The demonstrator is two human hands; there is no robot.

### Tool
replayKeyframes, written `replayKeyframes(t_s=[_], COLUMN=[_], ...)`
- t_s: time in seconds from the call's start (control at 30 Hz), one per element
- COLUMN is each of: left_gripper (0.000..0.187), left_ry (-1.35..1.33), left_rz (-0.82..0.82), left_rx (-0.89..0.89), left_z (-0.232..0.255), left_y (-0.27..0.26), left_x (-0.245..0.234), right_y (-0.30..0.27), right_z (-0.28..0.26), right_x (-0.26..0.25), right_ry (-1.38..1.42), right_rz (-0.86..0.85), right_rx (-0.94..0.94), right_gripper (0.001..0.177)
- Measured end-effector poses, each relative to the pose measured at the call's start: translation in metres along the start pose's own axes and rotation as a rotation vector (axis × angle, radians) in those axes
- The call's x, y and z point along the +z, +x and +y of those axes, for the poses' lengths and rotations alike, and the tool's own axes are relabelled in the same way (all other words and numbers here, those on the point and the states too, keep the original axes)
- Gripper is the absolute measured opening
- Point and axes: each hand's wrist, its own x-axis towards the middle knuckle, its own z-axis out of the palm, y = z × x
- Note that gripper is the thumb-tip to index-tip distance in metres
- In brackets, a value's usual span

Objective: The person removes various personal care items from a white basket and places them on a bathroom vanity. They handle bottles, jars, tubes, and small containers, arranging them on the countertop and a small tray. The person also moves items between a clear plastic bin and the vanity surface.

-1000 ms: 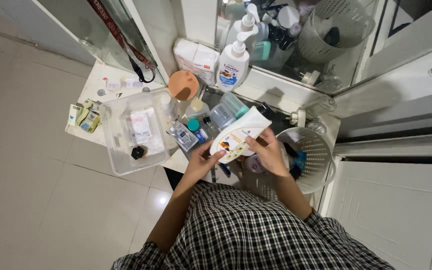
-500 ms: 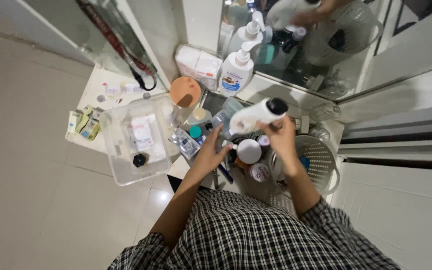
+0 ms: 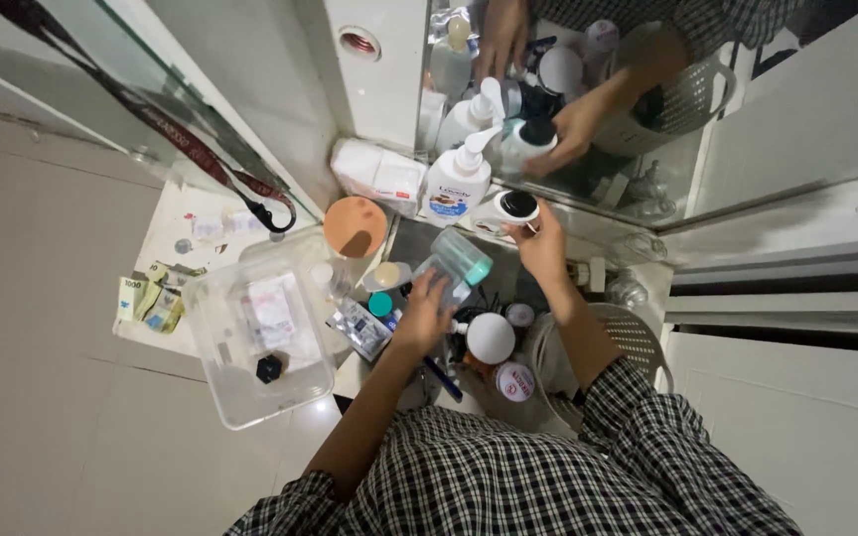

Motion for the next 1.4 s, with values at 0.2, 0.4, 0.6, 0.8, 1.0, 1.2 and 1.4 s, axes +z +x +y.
replayKeyframes(t_s=[0.2, 0.4, 0.6, 0.8, 1.0, 1.2, 1.4], left_gripper=[0.058, 0.059, 0.058, 0.029, 0.039, 0.072, 0.060], left_ry=[0.065, 0.074, 0.023, -0.041, -0.083, -0.027, -0.150], left_rz=[0.054, 0.116, 0.154, 0.246, 0.559, 0.525, 0.420], left_rx=[0.043, 0.117, 0.129, 0.117, 0.124, 0.177, 0.082], left_z=[-0.003, 0.001, 0.007, 0.021, 0.063, 0.035, 0.022], left_y=[-0.009, -0.011, -0.024, -0.048, -0.067, -0.027, -0.032], left_x=[0.009, 0.002, -0.017, -0.062, -0.127, -0.111, -0.111], right_y=[0.006, 0.013, 0.006, -0.017, -0.069, -0.114, -0.135], right_z=[0.036, 0.054, 0.047, 0.001, -0.055, -0.108, -0.103], right_x=[0.001, 0.009, 0.003, -0.015, -0.035, -0.041, -0.045], right_ry=[0.004, 0.018, -0.053, 0.076, 0.205, 0.310, 0.334], right_rz=[-0.012, -0.034, -0.081, -0.093, 0.133, -0.004, -0.017], right_rx=[0.085, 0.186, 0.250, 0.209, 0.024, -0.021, 0.063], right_gripper=[0.055, 0.067, 0.088, 0.097, 0.068, 0.039, 0.030])
